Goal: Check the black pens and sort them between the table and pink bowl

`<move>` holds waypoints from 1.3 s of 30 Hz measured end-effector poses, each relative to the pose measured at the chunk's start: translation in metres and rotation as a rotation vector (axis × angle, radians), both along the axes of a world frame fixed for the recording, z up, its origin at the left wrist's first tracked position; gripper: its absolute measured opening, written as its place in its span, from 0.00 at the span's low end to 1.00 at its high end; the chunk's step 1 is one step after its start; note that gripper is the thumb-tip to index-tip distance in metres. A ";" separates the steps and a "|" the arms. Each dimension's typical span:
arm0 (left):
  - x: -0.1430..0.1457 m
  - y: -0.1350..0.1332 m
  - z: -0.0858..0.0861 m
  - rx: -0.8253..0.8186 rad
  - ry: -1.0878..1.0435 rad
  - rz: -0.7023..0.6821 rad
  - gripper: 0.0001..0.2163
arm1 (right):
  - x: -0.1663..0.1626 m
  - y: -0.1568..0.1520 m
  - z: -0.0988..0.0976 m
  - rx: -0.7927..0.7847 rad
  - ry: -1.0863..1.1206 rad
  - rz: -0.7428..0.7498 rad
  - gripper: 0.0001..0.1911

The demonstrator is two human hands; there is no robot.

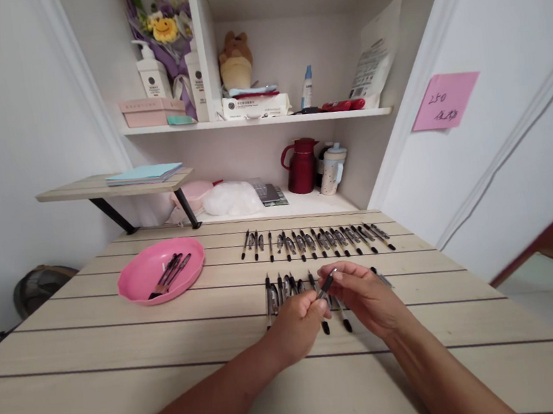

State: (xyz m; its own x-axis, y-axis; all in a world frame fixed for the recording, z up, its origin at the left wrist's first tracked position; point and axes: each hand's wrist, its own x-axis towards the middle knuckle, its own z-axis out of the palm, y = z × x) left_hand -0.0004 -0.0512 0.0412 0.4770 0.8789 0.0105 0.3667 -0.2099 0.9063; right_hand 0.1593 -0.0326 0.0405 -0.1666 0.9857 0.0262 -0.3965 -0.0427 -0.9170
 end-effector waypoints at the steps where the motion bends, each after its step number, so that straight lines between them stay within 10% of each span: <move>1: 0.000 0.000 0.000 -0.008 -0.001 -0.001 0.14 | 0.001 0.001 -0.002 0.004 -0.001 -0.023 0.07; 10: 0.003 -0.001 -0.001 -0.120 -0.074 0.051 0.12 | 0.013 0.010 -0.002 0.032 -0.224 -0.025 0.13; 16: 0.002 0.002 -0.004 -0.297 -0.194 0.084 0.07 | 0.082 0.046 0.011 0.097 -1.340 -0.457 0.16; 21: 0.002 0.001 -0.004 -0.380 -0.283 0.052 0.06 | 0.118 0.062 -0.023 -0.042 -1.798 -0.408 0.13; 25: 0.003 0.000 -0.006 -0.411 -0.330 0.030 0.08 | 0.114 0.060 -0.028 -0.016 -1.492 -0.465 0.09; 32: 0.001 0.003 -0.009 -0.430 -0.410 0.028 0.14 | 0.052 0.042 0.012 0.113 -0.166 -0.254 0.12; 39: -0.001 0.005 -0.007 -0.428 -0.426 0.062 0.14 | 0.019 0.034 0.017 0.146 0.006 -0.217 0.12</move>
State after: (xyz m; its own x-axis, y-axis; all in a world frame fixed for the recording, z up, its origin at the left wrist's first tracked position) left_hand -0.0015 -0.0463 0.0343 0.4562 0.8733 -0.1711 -0.0472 0.2158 0.9753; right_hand 0.1788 0.0015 0.0579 0.0493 0.9840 0.1714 -0.3874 0.1770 -0.9047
